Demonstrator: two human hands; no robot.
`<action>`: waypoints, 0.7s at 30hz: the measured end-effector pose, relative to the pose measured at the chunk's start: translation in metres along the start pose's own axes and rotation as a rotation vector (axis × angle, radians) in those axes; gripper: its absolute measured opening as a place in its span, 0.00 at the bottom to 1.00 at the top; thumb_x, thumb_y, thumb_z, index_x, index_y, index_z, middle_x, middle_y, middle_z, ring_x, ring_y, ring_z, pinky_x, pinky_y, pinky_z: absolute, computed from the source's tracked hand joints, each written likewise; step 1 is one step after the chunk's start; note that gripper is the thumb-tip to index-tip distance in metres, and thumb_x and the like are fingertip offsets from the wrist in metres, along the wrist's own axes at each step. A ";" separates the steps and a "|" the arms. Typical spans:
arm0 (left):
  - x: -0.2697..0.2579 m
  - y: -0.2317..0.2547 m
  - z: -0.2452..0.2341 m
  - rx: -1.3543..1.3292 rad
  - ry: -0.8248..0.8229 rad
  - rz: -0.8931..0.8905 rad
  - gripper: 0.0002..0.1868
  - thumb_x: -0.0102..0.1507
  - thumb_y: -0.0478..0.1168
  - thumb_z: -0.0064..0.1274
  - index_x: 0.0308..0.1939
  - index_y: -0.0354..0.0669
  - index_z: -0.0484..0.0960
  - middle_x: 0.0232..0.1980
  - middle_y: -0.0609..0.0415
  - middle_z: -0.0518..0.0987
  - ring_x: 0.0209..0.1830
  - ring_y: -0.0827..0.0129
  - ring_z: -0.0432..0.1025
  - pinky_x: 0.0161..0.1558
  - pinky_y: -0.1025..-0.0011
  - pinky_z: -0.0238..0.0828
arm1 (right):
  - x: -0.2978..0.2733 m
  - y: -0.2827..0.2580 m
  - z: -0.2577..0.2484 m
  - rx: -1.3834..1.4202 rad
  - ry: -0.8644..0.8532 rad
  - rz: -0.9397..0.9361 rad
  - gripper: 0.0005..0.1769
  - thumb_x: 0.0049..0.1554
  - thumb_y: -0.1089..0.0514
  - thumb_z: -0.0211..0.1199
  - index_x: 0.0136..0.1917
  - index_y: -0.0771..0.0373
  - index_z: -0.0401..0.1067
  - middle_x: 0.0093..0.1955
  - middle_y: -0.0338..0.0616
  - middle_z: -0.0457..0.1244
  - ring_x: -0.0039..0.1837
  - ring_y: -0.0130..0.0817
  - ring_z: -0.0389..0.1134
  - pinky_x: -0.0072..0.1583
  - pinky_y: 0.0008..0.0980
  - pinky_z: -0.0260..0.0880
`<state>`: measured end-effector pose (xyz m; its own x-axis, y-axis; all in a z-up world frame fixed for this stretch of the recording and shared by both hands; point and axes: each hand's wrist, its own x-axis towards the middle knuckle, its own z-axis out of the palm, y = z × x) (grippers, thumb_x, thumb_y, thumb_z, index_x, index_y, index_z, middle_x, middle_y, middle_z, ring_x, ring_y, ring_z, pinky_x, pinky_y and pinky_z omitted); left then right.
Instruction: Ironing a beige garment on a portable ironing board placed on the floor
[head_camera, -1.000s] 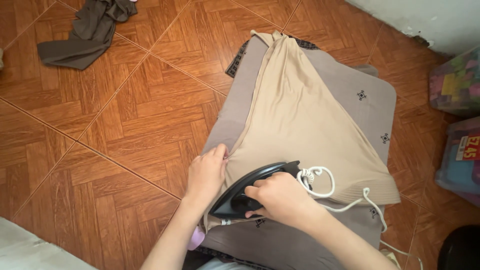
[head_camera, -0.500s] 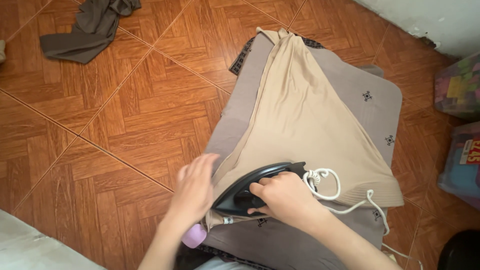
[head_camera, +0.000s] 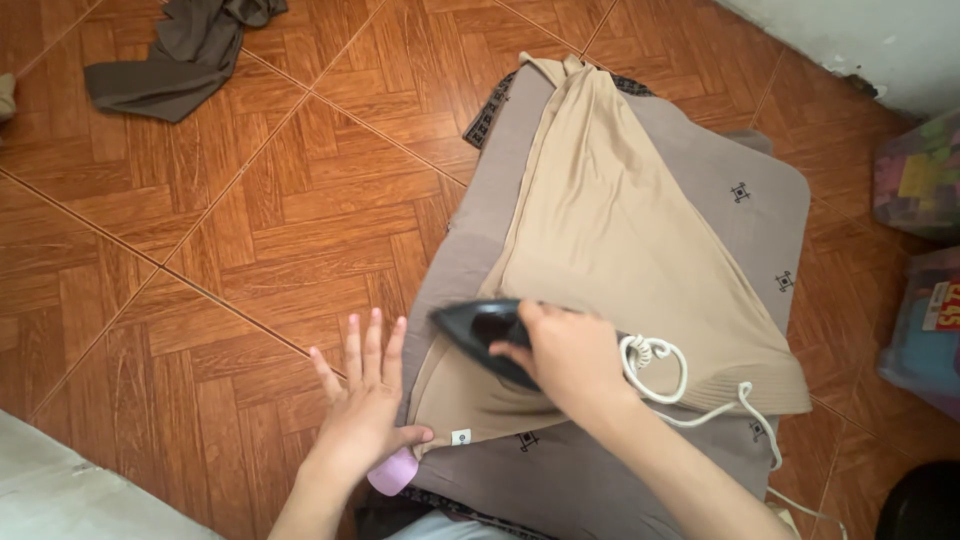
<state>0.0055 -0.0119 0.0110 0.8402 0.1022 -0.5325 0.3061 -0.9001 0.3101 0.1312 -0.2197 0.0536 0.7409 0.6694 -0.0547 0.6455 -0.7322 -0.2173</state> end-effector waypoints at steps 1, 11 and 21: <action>0.000 0.001 -0.002 0.018 -0.006 0.000 0.81 0.43 0.60 0.77 0.81 0.50 0.27 0.85 0.43 0.24 0.82 0.45 0.17 0.70 0.24 0.15 | 0.005 0.000 0.000 -0.029 0.018 0.078 0.28 0.48 0.34 0.69 0.42 0.60 0.71 0.36 0.48 0.69 0.39 0.51 0.73 0.41 0.48 0.71; 0.008 0.038 0.001 0.086 0.127 0.292 0.72 0.47 0.51 0.75 0.81 0.51 0.36 0.84 0.36 0.29 0.84 0.38 0.24 0.70 0.31 0.20 | 0.012 0.053 -0.011 -0.122 0.076 0.310 0.30 0.52 0.31 0.66 0.43 0.60 0.69 0.34 0.53 0.69 0.40 0.55 0.72 0.40 0.51 0.71; 0.047 0.074 0.072 -0.058 0.524 0.645 0.47 0.65 0.59 0.47 0.76 0.26 0.53 0.79 0.37 0.55 0.81 0.52 0.45 0.77 0.55 0.36 | -0.007 0.082 -0.019 -0.065 0.097 0.325 0.30 0.50 0.32 0.68 0.43 0.61 0.71 0.33 0.55 0.68 0.41 0.58 0.71 0.41 0.54 0.69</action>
<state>0.0351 -0.1039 -0.0475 0.9538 -0.2286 0.1949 -0.2958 -0.8278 0.4767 0.1825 -0.2868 0.0545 0.9219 0.3870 -0.0174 0.3809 -0.9138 -0.1414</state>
